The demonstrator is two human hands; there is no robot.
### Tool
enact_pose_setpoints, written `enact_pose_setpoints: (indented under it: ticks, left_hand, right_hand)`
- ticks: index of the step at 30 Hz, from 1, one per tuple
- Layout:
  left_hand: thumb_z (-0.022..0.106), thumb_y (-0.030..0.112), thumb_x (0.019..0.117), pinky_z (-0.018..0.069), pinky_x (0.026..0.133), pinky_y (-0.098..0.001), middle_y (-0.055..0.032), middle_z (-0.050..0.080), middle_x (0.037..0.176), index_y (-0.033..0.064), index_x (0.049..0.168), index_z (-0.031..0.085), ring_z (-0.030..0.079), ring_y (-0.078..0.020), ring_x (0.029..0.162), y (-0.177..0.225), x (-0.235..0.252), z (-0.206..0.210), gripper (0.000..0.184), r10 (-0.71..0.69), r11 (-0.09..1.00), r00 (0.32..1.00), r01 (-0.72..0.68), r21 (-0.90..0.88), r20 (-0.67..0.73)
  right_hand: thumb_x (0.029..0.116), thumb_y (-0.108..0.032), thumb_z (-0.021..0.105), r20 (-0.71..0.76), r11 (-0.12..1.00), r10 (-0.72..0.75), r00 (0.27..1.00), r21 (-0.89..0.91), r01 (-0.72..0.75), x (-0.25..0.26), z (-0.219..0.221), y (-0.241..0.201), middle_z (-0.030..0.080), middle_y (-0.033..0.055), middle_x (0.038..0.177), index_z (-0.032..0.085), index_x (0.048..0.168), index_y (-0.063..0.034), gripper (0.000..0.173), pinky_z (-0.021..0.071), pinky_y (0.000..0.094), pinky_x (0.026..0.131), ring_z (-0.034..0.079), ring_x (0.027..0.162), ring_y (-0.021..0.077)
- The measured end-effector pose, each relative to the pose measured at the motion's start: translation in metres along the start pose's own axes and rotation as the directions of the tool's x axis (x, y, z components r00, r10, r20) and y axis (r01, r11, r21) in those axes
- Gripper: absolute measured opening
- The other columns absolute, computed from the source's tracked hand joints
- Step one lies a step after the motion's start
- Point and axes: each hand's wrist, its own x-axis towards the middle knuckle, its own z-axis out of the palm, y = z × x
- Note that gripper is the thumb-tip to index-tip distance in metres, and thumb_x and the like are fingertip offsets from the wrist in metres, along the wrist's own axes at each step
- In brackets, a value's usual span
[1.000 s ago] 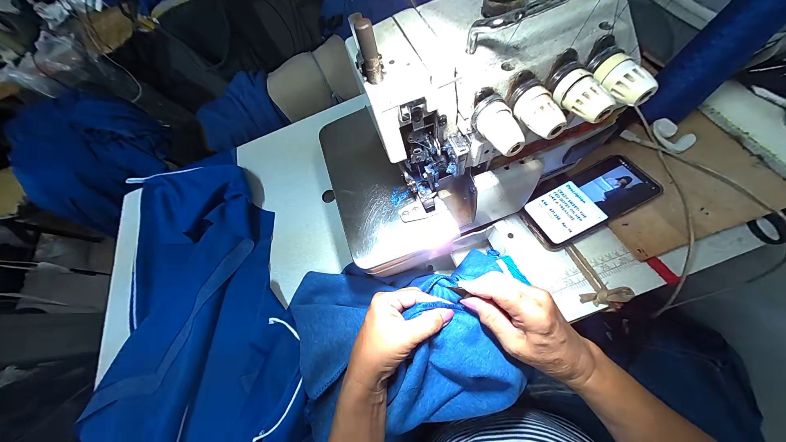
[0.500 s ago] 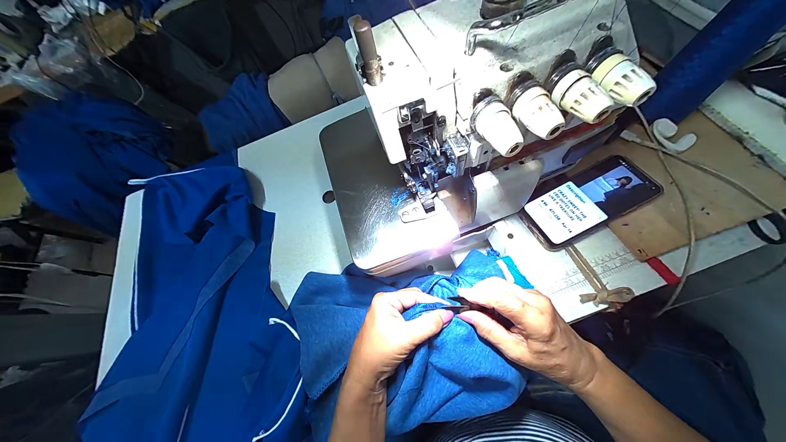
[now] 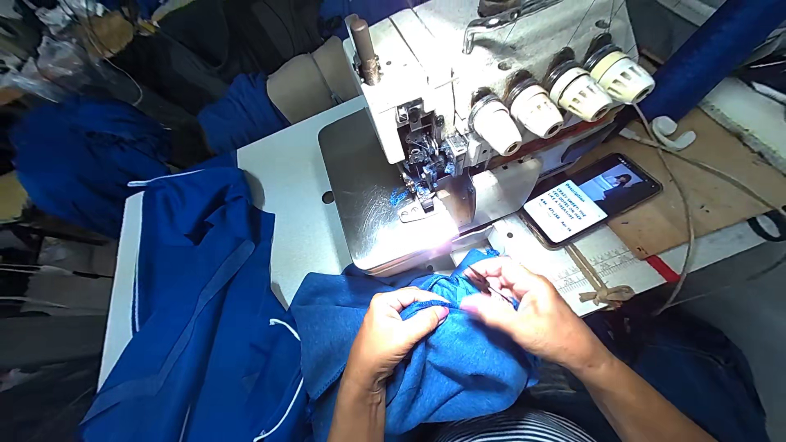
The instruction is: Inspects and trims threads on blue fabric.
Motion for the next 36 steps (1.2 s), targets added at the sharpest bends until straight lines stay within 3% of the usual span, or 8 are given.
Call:
enact_pose_setpoints:
  ticks: [2, 4, 6, 8, 9, 14, 32, 36]
  left_hand:
    - [0.074, 0.003, 0.0853, 0.0583, 0.072, -0.0227, -0.0045, 0.075, 0.085, 0.0067, 0.087, 0.079, 0.070, -0.0077, 0.078, 0.003, 0.000, 0.001, 0.006, -0.020, 1.000, 1.000, 0.020, -0.018, 0.006]
    - [0.079, 0.003, 0.0822, 0.0594, 0.073, -0.0235, -0.0050, 0.075, 0.085, 0.0066, 0.087, 0.080, 0.071, -0.0086, 0.078, 0.004, 0.000, 0.002, 0.007, -0.028, 0.999, 1.000, 0.028, -0.020, 0.010]
    - [0.079, 0.002, 0.0809, 0.0588, 0.071, -0.0226, -0.0042, 0.075, 0.084, 0.0069, 0.086, 0.080, 0.070, -0.0080, 0.077, 0.003, 0.000, 0.002, 0.007, -0.019, 1.000, 1.000, 0.019, -0.007, -0.002]
    - [0.078, 0.002, 0.0818, 0.0585, 0.071, -0.0225, -0.0045, 0.074, 0.084, 0.0068, 0.085, 0.080, 0.070, -0.0083, 0.077, 0.002, 0.000, 0.002, 0.006, -0.026, 1.000, 1.000, 0.026, 0.001, -0.015]
    - [0.078, 0.002, 0.0821, 0.0585, 0.071, -0.0227, -0.0048, 0.074, 0.084, 0.0067, 0.085, 0.080, 0.069, -0.0085, 0.077, 0.003, 0.000, 0.002, 0.006, -0.036, 0.999, 0.999, 0.036, 0.000, -0.023]
    - [0.075, 0.001, 0.0833, 0.0580, 0.070, -0.0221, -0.0051, 0.074, 0.084, 0.0065, 0.086, 0.080, 0.069, -0.0082, 0.077, 0.004, 0.000, 0.003, 0.008, -0.063, 0.998, 0.997, 0.062, -0.013, -0.040]
    - [0.077, 0.003, 0.0823, 0.0573, 0.068, -0.0217, -0.0049, 0.073, 0.081, 0.0056, 0.083, 0.078, 0.068, -0.0073, 0.074, 0.002, 0.000, 0.001, 0.004, -0.050, 0.999, 0.999, 0.050, -0.011, -0.010]
    - [0.077, 0.004, 0.0825, 0.0576, 0.069, -0.0216, -0.0045, 0.073, 0.081, 0.0059, 0.083, 0.079, 0.068, -0.0072, 0.074, 0.003, 0.001, 0.000, 0.003, -0.051, 0.999, 0.999, 0.051, -0.013, 0.005]
  right_hand:
    - [0.0859, -0.034, 0.078, 0.139, 0.993, 0.108, 0.984, 0.042, -0.115, -0.002, -0.004, 0.002, 0.058, -0.0126, 0.066, 0.074, 0.093, -0.0178, 0.018, 0.0397, 0.0127, 0.052, 0.049, 0.057, -0.0053]
    - [0.0878, -0.026, 0.075, 0.135, 0.991, 0.111, 0.985, 0.055, -0.120, -0.005, -0.003, 0.003, 0.053, -0.0120, 0.060, 0.070, 0.080, -0.0169, 0.012, 0.0348, 0.0120, 0.049, 0.045, 0.053, -0.0054]
    - [0.0867, -0.026, 0.076, 0.049, 1.000, 0.016, 0.999, 0.015, -0.017, -0.007, 0.002, 0.004, 0.053, -0.0117, 0.063, 0.067, 0.087, -0.0164, 0.013, 0.0368, 0.0114, 0.050, 0.047, 0.055, -0.0054]
    - [0.0900, -0.032, 0.074, 0.027, 0.976, -0.164, 0.986, -0.138, 0.166, -0.010, 0.004, 0.006, 0.060, -0.0093, 0.080, 0.064, 0.112, -0.0126, 0.031, 0.0476, 0.0126, 0.061, 0.055, 0.069, -0.0049]
    - [0.0934, -0.031, 0.070, 0.033, 0.944, -0.250, 0.968, -0.215, 0.251, -0.011, 0.003, 0.007, 0.064, -0.0058, 0.089, 0.065, 0.118, -0.0099, 0.032, 0.0519, 0.0152, 0.067, 0.059, 0.076, -0.0026]
    - [0.0972, -0.018, 0.064, 0.039, 0.843, -0.438, 0.898, -0.330, 0.425, -0.012, 0.002, 0.012, 0.068, 0.0007, 0.093, 0.074, 0.111, -0.0071, 0.020, 0.0549, 0.0192, 0.074, 0.064, 0.084, 0.0046]
    - [0.0982, -0.013, 0.064, 0.079, 0.844, -0.488, 0.869, -0.211, 0.493, -0.003, 0.010, 0.021, 0.071, 0.0048, 0.097, 0.073, 0.107, -0.0023, 0.016, 0.0557, 0.0209, 0.085, 0.067, 0.094, 0.0079]
    - [0.0984, -0.013, 0.064, 0.091, 0.805, -0.530, 0.843, -0.258, 0.534, -0.002, 0.008, 0.023, 0.071, 0.0054, 0.093, 0.074, 0.104, -0.0030, 0.015, 0.0554, 0.0224, 0.081, 0.067, 0.090, 0.0102]
